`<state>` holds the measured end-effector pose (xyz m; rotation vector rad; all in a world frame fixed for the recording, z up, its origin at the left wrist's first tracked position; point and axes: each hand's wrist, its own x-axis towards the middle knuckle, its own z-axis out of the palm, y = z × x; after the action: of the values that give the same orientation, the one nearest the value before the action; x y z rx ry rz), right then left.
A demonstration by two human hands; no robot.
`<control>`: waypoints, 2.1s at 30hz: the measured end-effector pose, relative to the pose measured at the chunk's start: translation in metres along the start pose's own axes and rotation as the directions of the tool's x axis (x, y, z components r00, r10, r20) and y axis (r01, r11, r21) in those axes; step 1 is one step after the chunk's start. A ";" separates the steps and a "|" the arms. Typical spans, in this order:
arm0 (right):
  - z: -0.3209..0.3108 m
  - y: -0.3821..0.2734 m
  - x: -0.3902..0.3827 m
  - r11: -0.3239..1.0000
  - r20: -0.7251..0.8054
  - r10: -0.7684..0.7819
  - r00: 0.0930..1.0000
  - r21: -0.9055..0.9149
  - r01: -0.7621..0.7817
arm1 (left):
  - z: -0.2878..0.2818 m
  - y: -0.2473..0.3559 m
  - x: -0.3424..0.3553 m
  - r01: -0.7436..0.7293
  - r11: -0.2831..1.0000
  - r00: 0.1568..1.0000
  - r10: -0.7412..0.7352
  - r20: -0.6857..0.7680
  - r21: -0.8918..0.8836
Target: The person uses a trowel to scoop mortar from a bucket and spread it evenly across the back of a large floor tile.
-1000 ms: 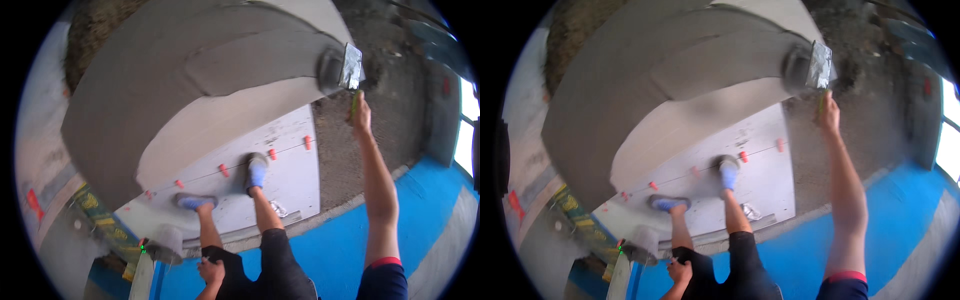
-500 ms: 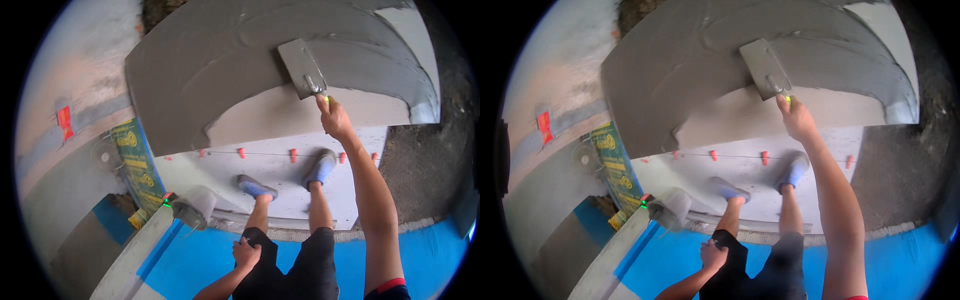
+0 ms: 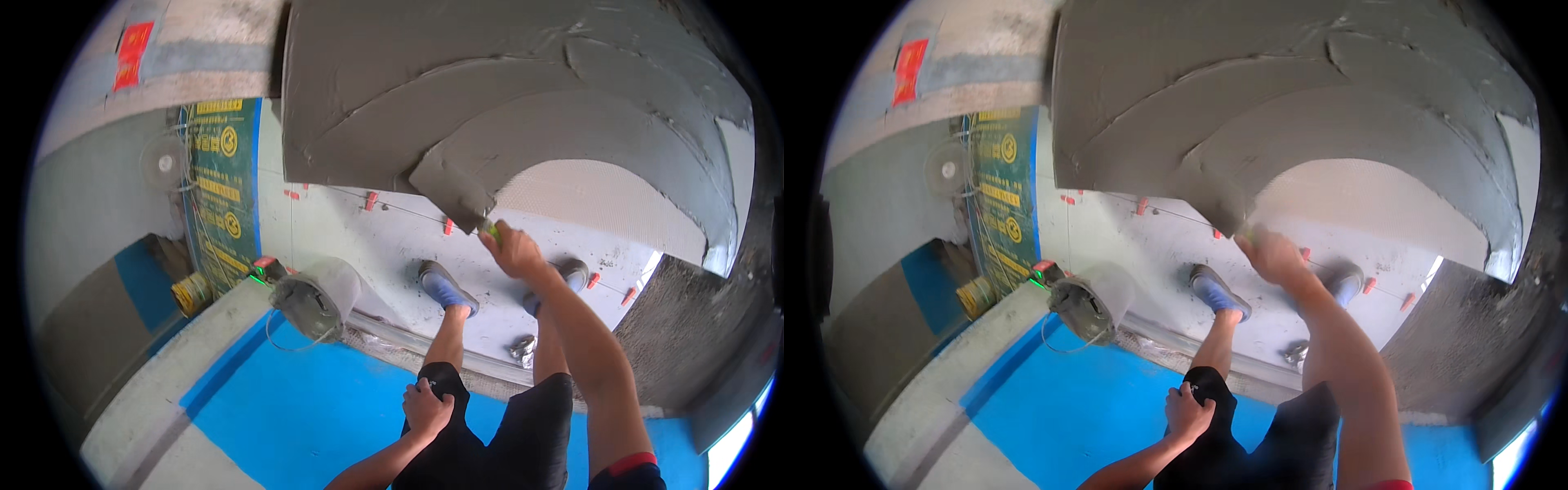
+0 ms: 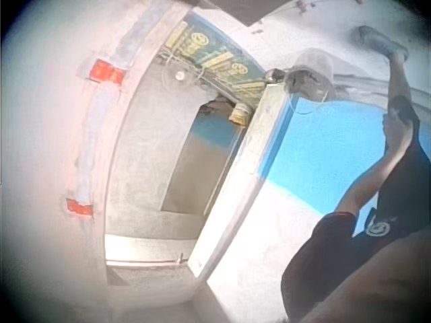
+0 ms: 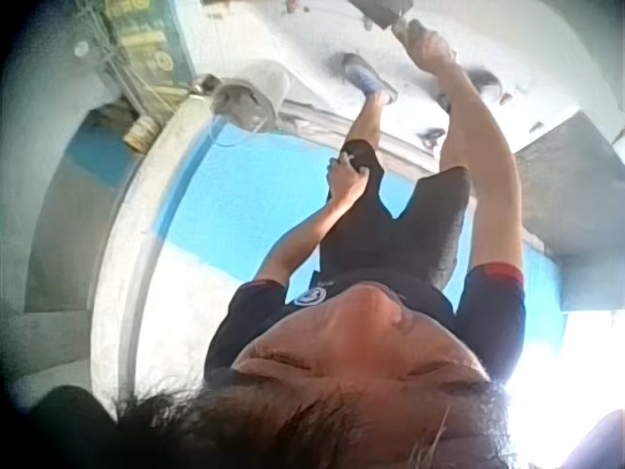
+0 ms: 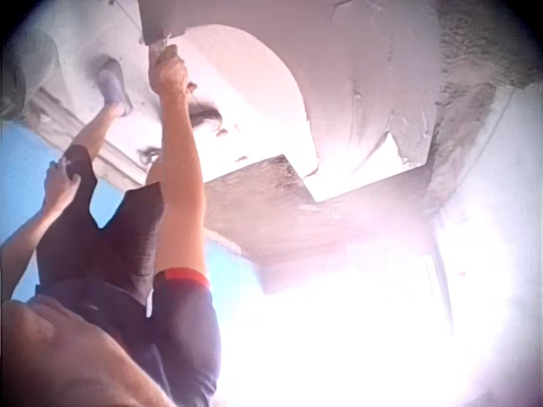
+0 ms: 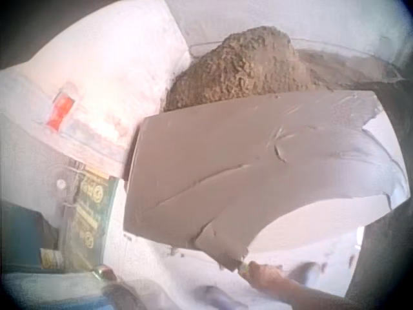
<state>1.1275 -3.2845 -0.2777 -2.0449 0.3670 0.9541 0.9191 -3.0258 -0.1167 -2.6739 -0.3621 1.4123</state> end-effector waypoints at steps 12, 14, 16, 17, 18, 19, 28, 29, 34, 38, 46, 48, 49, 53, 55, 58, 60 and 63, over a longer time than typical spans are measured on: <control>0.022 0.062 -0.047 0.962 -0.456 0.066 0.887 0.266 0.065 | -0.009 -0.044 0.009 0.014 0.992 0.998 -0.006 0.065 -0.126; 0.003 0.054 -0.035 0.835 -0.511 0.341 0.789 0.551 -0.005 | -0.003 -0.051 0.011 -0.032 0.990 0.999 0.038 0.039 -0.136; 0.012 0.069 -0.012 0.722 -0.559 0.461 0.689 0.688 0.075 | -0.005 -0.055 0.013 -0.054 0.988 0.997 0.060 0.041 -0.143; 0.029 0.075 -0.008 0.766 -0.603 0.420 0.678 0.636 0.092 | -0.005 -0.057 0.014 -0.071 0.988 0.996 0.078 0.046 -0.135; 0.048 0.072 0.000 0.801 -0.637 0.376 0.673 0.589 0.110 | -0.007 -0.059 0.016 -0.076 0.989 0.996 0.082 0.043 -0.127; 0.058 0.044 -0.003 0.745 -0.573 0.423 0.702 0.661 0.090 | -0.009 -0.063 0.017 -0.072 0.991 0.996 0.077 0.040 -0.117; 0.154 0.008 -0.056 0.886 -0.370 0.328 0.869 0.440 -0.147 | -0.038 -0.068 0.038 -0.145 0.989 0.989 0.145 0.036 -0.021; 0.156 0.003 -0.065 0.884 -0.333 0.337 0.881 0.435 -0.174 | -0.039 -0.069 0.040 -0.152 0.988 0.987 0.152 0.044 -0.013; 0.135 0.016 -0.118 0.778 -0.160 0.361 0.919 0.595 -0.202 | -0.031 -0.077 0.038 -0.209 0.977 0.978 0.208 0.033 0.036; 0.089 0.029 -0.162 0.829 -0.572 0.346 0.744 0.558 0.044 | -0.025 -0.071 0.028 -0.203 0.978 0.977 0.200 0.073 0.041; 0.041 0.185 -0.043 0.943 -0.685 0.298 0.665 0.103 -0.316 | -0.013 -0.063 0.022 -0.159 0.987 0.986 0.156 0.059 0.035; 0.053 0.181 0.004 0.898 -0.726 0.432 0.535 0.293 -0.328 | -0.014 -0.064 0.023 -0.113 0.993 0.991 0.110 0.077 0.026; 0.060 0.165 0.023 0.859 -0.722 0.511 0.465 0.447 -0.251 | -0.014 -0.068 0.023 -0.109 0.994 0.992 0.107 0.066 0.024; 0.124 0.156 0.083 0.868 -0.837 0.490 0.243 0.493 -0.052 | -0.011 -0.065 0.023 -0.137 0.990 0.989 0.135 0.063 0.028; 0.145 0.133 0.091 0.835 -0.755 0.549 0.358 0.513 -0.200 | -0.012 -0.063 0.022 -0.123 0.992 0.991 0.121 0.052 0.037; 0.181 0.119 0.069 0.851 -0.731 0.500 0.464 0.515 -0.107 | -0.012 -0.055 0.021 -0.085 0.996 0.995 0.083 0.054 0.037; 0.218 0.126 0.043 0.809 -0.639 0.553 0.535 0.564 -0.162 | -0.013 -0.049 0.018 -0.090 0.995 0.994 0.088 0.061 0.034; 0.259 0.122 -0.007 0.748 -0.565 0.614 0.551 0.639 -0.179 | -0.012 -0.043 0.015 -0.058 0.996 0.996 0.052 0.072 0.072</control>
<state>0.9264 -3.1562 -0.4364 -1.7469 1.4717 0.1100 0.9304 -2.9801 -0.1134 -2.5999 -0.2386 1.5073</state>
